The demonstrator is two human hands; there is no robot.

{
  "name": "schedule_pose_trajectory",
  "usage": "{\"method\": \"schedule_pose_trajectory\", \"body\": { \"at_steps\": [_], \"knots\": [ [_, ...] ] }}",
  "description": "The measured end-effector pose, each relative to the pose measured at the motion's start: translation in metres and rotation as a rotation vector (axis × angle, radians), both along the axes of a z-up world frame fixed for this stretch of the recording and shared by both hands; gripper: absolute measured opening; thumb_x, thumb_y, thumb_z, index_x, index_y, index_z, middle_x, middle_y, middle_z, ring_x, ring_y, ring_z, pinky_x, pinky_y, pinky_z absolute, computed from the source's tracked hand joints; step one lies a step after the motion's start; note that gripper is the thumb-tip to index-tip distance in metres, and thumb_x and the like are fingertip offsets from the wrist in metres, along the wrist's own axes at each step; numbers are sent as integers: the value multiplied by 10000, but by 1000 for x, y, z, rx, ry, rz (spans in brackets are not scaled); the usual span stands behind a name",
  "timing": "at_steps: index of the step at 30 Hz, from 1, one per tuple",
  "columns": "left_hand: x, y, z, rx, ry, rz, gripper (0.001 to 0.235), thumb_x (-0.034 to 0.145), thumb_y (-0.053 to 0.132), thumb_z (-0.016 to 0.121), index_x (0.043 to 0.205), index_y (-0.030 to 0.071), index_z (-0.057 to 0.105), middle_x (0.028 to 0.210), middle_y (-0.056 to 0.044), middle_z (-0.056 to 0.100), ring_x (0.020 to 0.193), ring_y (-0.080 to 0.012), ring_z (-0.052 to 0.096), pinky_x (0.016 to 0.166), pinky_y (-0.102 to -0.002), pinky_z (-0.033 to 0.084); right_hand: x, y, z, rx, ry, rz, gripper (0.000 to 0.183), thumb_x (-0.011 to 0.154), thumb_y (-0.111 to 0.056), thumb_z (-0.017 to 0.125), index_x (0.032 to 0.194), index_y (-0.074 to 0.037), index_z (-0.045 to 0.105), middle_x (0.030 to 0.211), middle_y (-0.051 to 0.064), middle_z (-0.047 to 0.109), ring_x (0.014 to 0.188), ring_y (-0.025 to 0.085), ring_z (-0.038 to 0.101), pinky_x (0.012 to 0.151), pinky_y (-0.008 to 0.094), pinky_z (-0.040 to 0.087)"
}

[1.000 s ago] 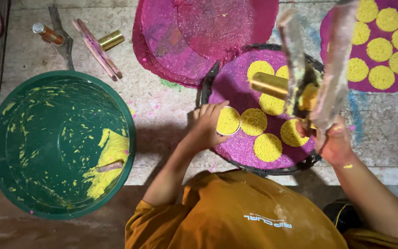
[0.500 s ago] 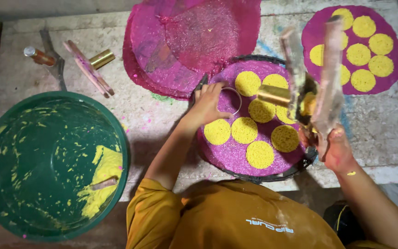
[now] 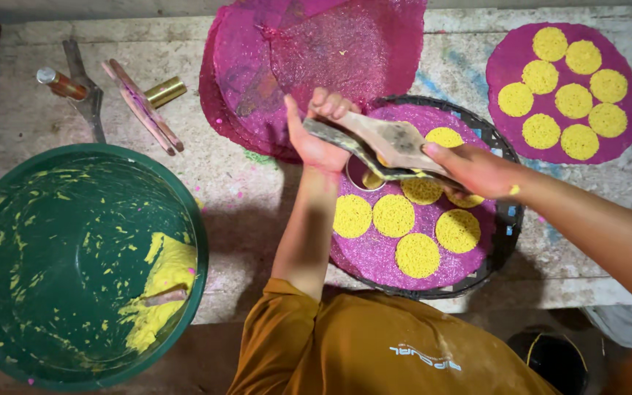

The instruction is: The person scoops yellow dough from a green bowl into a wooden press, then presses the dough through a circular metal mold onto a pink mat. They repeat this process to form multiple round dough pieces, arranging them on the mat.

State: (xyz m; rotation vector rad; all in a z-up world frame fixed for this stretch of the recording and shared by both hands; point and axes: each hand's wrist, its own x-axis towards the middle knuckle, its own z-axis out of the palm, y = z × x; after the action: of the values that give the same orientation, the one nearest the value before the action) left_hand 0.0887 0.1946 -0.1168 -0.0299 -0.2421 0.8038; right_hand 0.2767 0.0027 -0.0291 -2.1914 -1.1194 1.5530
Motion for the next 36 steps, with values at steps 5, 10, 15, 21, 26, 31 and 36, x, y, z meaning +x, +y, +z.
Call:
{"method": "schedule_pose_trajectory", "body": {
  "at_steps": [5,10,15,21,26,31,36],
  "knots": [
    [-15,15,-27,23,56,83,541,1033,657,390,813,166,451,731,27,437,717,-149,443,828,-375,438,-25,18,-1,96,-268,118,893,939,-753,265,869,15,715,640,121,664,617,243,676,639,425,526],
    [-3,-1,-47,-101,113,78,487,1025,611,393,780,192,437,682,48,402,672,-141,424,771,-368,421,-22,12,1,-5,-307,132,876,959,-722,273,888,7,755,664,155,688,669,308,714,706,458,554],
    [23,0,-50,-132,71,54,443,1002,556,413,752,190,429,658,47,398,644,-139,415,737,-347,403,-11,12,7,44,-520,123,798,965,-712,330,1071,-54,769,857,223,735,892,380,724,848,477,527],
    [22,30,-33,-11,162,82,473,961,581,399,719,176,422,611,42,374,592,-147,392,683,-355,389,-22,17,-11,243,-574,87,675,1005,-629,368,1192,-84,719,976,253,723,944,446,687,833,524,514],
    [0,31,-25,10,265,120,479,966,565,357,701,169,412,581,33,356,541,-147,372,619,-355,371,-37,14,-27,396,-371,68,638,1027,-562,365,1114,-43,726,888,272,710,855,426,704,778,501,517],
    [13,13,-16,-179,363,106,487,944,559,309,663,169,383,544,19,346,522,-159,341,602,-360,350,-22,11,-19,166,-404,76,682,1048,-573,344,1004,-21,742,792,275,701,774,423,702,768,512,512],
    [28,20,-5,-191,382,127,499,942,566,285,648,172,373,517,31,330,491,-146,308,560,-352,318,-11,10,-16,264,-504,77,712,1042,-603,330,1032,-19,737,793,275,684,787,442,666,774,526,502]
  ]
}}
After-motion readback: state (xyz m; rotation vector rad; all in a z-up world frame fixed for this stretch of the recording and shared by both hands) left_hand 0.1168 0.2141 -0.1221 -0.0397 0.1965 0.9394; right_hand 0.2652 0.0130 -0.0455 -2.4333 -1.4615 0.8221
